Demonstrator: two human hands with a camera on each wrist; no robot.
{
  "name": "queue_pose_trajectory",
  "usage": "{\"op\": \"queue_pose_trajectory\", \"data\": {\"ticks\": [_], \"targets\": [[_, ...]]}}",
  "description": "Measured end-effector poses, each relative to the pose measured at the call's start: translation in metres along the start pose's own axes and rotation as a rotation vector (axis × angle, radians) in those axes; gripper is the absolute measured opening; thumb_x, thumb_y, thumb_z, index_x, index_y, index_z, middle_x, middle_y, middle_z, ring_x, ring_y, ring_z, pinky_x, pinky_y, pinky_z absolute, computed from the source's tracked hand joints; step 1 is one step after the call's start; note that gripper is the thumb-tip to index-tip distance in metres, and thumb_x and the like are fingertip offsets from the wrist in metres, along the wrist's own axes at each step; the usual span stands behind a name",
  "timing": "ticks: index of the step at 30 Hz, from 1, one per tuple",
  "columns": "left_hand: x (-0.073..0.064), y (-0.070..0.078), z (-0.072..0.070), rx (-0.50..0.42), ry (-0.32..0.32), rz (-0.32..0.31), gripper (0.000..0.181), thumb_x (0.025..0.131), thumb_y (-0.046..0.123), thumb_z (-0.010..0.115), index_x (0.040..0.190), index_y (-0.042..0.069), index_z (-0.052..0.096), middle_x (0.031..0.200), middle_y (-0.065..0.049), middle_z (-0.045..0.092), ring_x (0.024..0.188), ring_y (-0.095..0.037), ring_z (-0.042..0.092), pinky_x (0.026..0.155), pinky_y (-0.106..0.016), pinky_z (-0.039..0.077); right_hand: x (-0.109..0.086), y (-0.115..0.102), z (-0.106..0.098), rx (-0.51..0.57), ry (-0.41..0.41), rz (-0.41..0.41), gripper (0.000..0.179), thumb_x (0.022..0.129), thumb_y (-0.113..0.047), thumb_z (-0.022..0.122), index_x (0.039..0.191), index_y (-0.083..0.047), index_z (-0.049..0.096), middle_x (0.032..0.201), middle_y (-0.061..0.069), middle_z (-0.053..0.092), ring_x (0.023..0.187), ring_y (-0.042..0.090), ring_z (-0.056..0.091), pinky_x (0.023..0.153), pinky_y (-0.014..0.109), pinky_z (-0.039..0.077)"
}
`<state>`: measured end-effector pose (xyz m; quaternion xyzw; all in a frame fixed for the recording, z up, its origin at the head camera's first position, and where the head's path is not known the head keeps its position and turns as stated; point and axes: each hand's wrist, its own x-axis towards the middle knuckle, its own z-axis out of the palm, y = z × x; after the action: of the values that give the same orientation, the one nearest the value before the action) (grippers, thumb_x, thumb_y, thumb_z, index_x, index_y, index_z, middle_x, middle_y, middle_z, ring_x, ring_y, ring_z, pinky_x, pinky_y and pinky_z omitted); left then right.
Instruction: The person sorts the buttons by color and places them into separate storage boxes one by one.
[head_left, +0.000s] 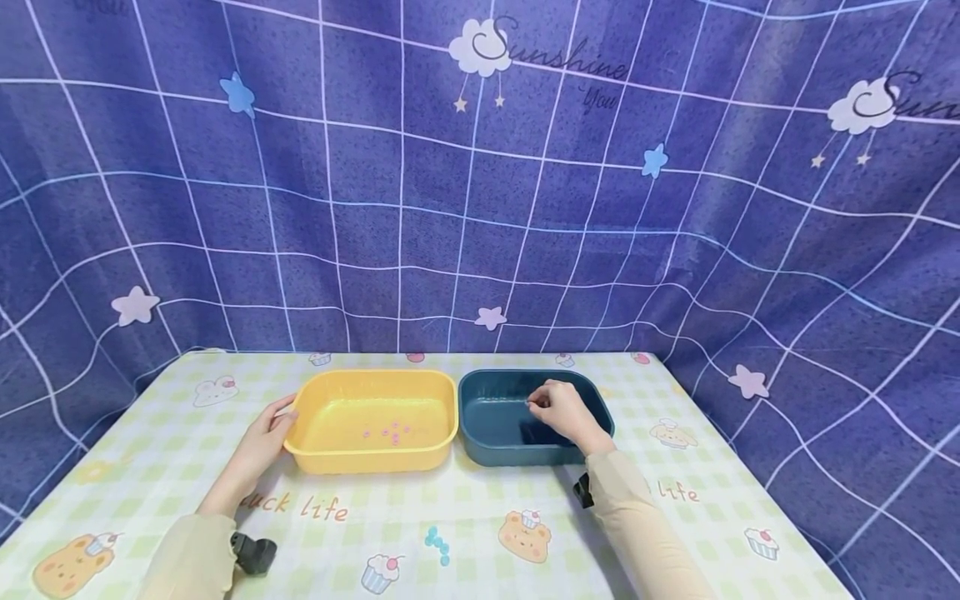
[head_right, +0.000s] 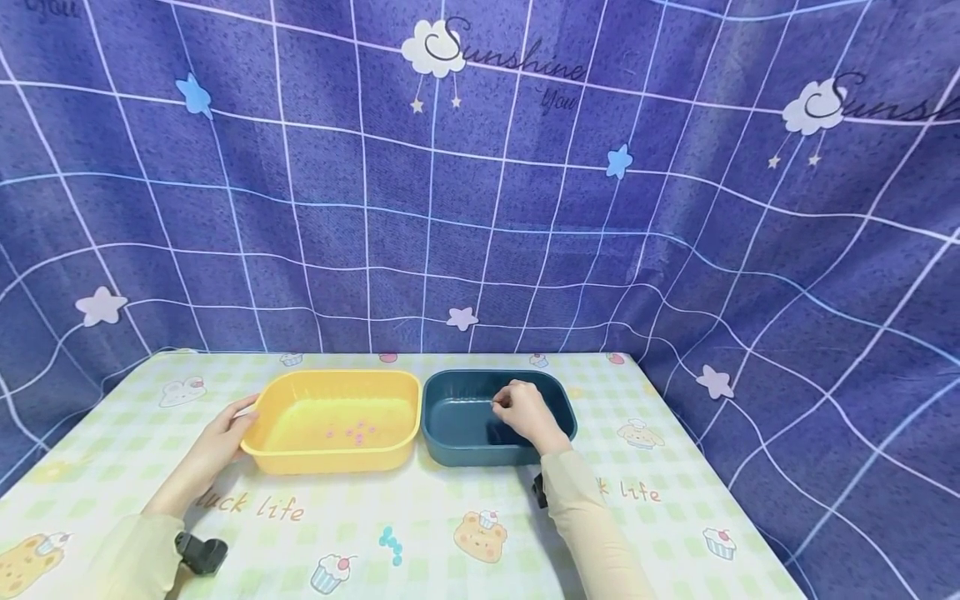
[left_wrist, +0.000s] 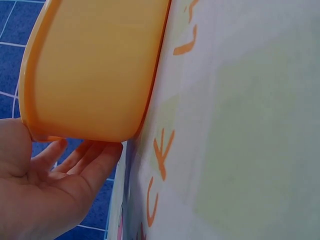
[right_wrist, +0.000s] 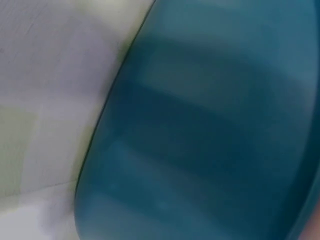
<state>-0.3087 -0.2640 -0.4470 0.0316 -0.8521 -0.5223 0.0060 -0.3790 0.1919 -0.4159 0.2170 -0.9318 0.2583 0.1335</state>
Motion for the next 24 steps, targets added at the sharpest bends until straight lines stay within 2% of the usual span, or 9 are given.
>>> {"op": "queue_pose_trajectory", "data": {"ticks": [11,16,24], "targets": [[0.0005,-0.0009,0.0004,-0.013,-0.003,0.017,0.061,0.103,0.039,0.026,0.150,0.005,0.009,0.143,-0.034,0.031,0.125,-0.044,0.043,0.088,-0.035,0.055,-0.0033,0.0029,-0.0009,-0.031,0.007,-0.012,0.007,0.080,-0.010,0.069,0.084,-0.006,0.074,0.075,-0.001,0.062,0.067,0.007,0.056,0.060,0.019,0.048],[-0.0015,0.0001,0.0002,-0.007,-0.005,0.027,0.061,0.103,0.038,0.026,0.150,0.004,0.009,0.142,-0.035,0.031,0.124,-0.045,0.044,0.088,-0.035,0.055,-0.0062,0.0028,-0.0014,-0.012,0.003,-0.024,0.008,0.080,-0.009,0.069,0.085,-0.005,0.074,0.075,0.000,0.063,0.067,0.007,0.056,0.060,0.019,0.048],[-0.0005,0.0022,-0.0004,-0.015,0.000,0.034,0.061,0.103,0.038,0.026,0.150,0.004,0.010,0.141,-0.035,0.032,0.124,-0.045,0.044,0.084,-0.029,0.056,-0.0083,-0.0022,-0.0050,0.020,0.006,-0.056,0.009,0.082,-0.008,0.068,0.087,-0.003,0.074,0.075,0.000,0.062,0.064,0.006,0.052,0.058,0.018,0.046]]}}
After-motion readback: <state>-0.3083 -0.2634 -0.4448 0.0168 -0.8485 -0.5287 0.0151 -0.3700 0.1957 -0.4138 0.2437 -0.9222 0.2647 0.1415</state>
